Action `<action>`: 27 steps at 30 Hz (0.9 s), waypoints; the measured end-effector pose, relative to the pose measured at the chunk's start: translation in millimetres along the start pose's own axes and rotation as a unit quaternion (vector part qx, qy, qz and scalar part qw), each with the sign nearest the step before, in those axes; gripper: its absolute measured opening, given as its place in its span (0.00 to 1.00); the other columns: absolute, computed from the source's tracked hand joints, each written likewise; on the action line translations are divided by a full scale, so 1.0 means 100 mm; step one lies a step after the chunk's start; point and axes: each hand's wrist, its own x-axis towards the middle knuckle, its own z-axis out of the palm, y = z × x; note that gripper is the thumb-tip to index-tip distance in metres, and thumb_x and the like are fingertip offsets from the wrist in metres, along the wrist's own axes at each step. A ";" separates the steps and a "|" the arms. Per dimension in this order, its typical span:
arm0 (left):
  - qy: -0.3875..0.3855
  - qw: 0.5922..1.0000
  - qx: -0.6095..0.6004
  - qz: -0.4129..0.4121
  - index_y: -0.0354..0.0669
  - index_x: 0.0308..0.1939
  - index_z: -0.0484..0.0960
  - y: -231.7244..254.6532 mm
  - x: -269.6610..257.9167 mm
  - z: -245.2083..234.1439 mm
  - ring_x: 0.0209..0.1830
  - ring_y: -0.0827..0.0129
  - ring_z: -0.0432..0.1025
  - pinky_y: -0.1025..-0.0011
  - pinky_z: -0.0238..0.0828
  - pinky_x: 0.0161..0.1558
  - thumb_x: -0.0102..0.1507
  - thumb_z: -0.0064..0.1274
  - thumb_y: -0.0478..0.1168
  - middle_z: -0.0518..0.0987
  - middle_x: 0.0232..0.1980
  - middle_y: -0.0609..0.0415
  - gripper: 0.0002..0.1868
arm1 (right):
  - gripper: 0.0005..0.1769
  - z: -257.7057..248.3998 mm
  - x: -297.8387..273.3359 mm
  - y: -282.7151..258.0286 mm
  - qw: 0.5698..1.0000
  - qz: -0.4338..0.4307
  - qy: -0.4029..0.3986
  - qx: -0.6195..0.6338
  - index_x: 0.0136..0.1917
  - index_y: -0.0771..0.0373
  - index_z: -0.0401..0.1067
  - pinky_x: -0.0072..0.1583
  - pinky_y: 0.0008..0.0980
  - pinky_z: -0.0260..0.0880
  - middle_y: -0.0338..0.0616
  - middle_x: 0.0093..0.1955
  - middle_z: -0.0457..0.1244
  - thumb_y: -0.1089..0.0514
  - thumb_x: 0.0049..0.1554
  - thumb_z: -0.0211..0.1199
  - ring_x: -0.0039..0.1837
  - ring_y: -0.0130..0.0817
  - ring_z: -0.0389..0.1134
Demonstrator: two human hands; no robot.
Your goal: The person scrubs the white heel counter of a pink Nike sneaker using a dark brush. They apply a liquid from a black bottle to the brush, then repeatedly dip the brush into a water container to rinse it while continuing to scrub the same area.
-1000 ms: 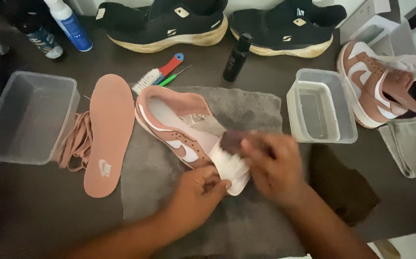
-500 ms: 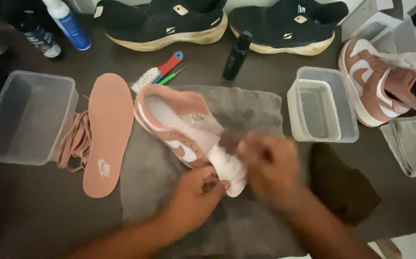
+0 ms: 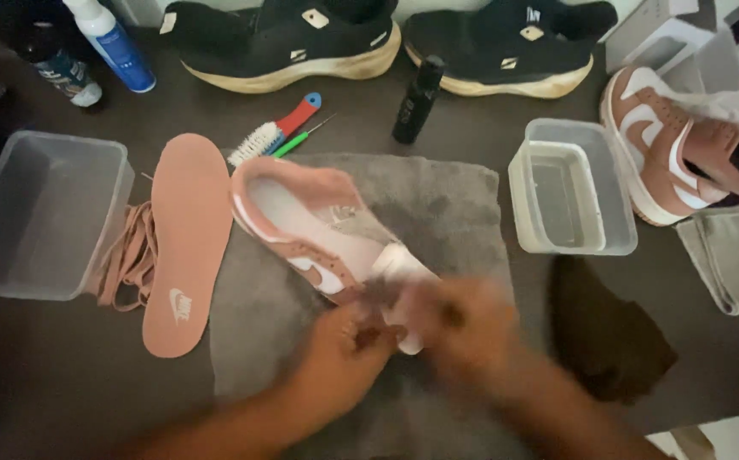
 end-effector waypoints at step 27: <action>-0.068 0.993 -0.096 -0.023 0.46 0.46 0.87 0.33 0.00 -0.07 0.44 0.78 0.82 0.76 0.78 0.48 0.62 0.54 0.39 0.90 0.43 0.61 0.11 | 0.27 -0.33 0.08 -0.47 0.969 0.241 0.020 0.044 0.24 0.55 0.69 0.37 0.32 0.59 0.34 0.23 0.60 0.35 0.53 0.63 0.32 0.25 0.59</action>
